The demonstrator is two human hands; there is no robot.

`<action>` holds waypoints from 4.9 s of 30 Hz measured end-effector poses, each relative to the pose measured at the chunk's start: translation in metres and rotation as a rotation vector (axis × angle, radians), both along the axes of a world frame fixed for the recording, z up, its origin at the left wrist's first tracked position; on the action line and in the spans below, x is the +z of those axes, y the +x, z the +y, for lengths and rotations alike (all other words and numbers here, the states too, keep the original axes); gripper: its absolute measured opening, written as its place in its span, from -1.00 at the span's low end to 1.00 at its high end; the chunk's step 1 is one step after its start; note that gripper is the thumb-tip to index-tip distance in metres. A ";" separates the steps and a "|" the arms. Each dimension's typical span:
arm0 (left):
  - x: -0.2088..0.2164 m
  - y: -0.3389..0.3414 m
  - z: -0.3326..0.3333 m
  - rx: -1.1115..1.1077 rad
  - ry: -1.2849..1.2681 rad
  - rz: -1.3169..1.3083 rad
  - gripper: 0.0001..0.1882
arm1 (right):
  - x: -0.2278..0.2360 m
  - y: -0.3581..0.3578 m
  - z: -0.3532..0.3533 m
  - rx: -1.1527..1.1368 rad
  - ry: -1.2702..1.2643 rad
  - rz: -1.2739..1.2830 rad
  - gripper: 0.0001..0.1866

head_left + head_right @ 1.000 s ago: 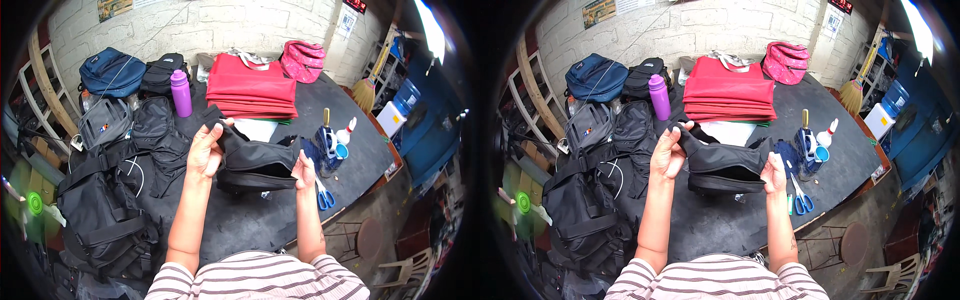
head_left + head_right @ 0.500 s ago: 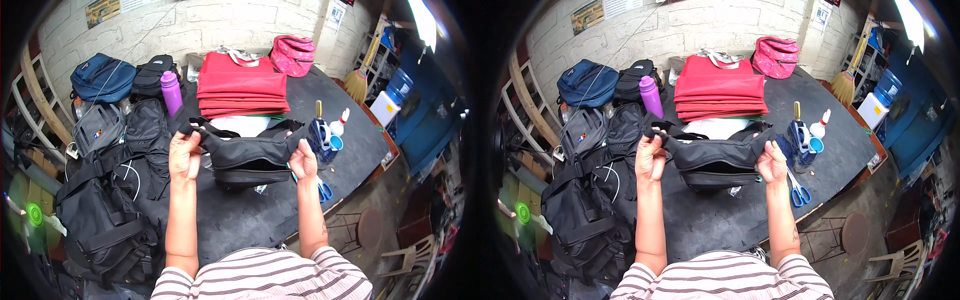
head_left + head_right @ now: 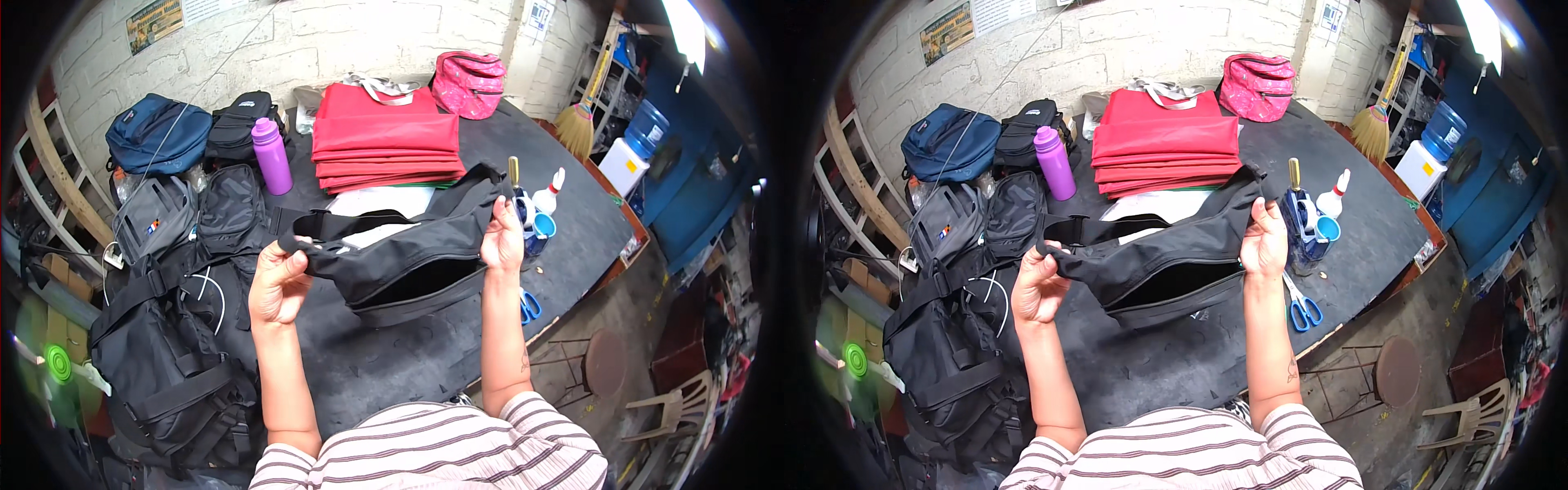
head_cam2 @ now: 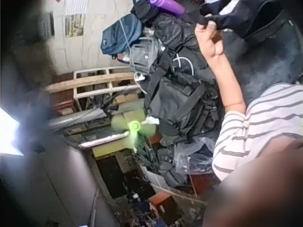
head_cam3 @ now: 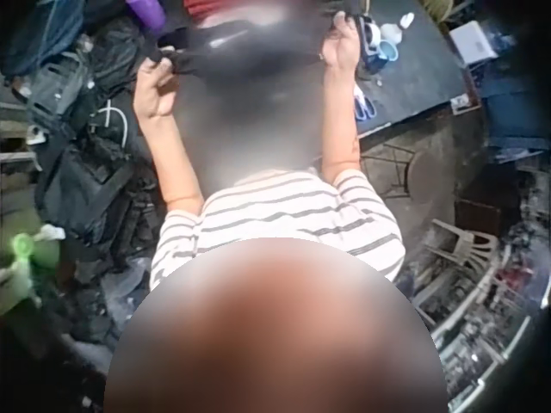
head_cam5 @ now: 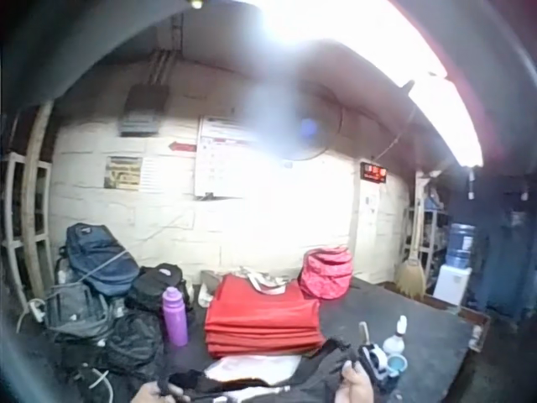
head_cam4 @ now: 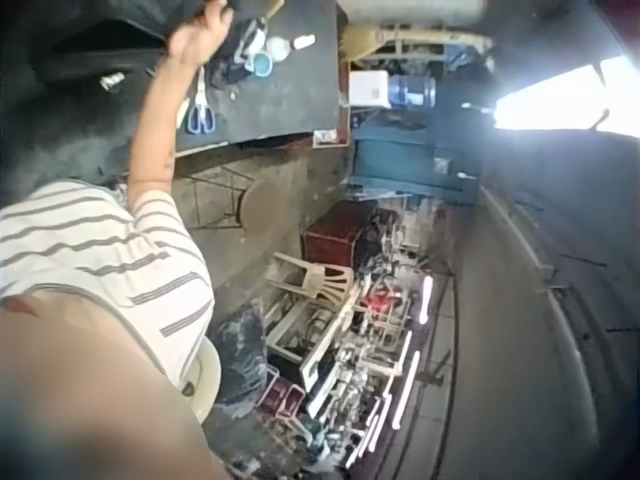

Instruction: Inspecting manufactured bags, trimming loose threads with scissors, and sealing the ends with a lighter.

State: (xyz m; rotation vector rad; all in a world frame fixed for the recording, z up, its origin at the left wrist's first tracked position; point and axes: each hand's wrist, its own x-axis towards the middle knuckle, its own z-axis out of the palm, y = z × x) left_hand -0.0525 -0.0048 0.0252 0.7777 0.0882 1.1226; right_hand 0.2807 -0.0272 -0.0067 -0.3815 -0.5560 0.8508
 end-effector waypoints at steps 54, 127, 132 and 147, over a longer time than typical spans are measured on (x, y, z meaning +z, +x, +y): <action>-0.013 0.096 -0.001 0.973 1.163 0.925 -0.70 | -0.045 -0.074 -0.027 -0.265 -0.409 -0.531 -0.96; -0.030 0.061 0.009 0.381 0.218 -0.118 -0.77 | 0.018 -0.097 -0.044 -0.622 -0.233 -1.300 -0.93; -0.041 0.055 0.013 0.392 0.137 -0.185 -0.76 | 0.013 -0.084 -0.046 -0.363 -0.253 -0.996 -0.90; -0.081 0.039 0.022 0.296 0.061 -0.239 -0.77 | 0.030 -0.094 -0.074 -0.165 -0.410 -1.322 -0.77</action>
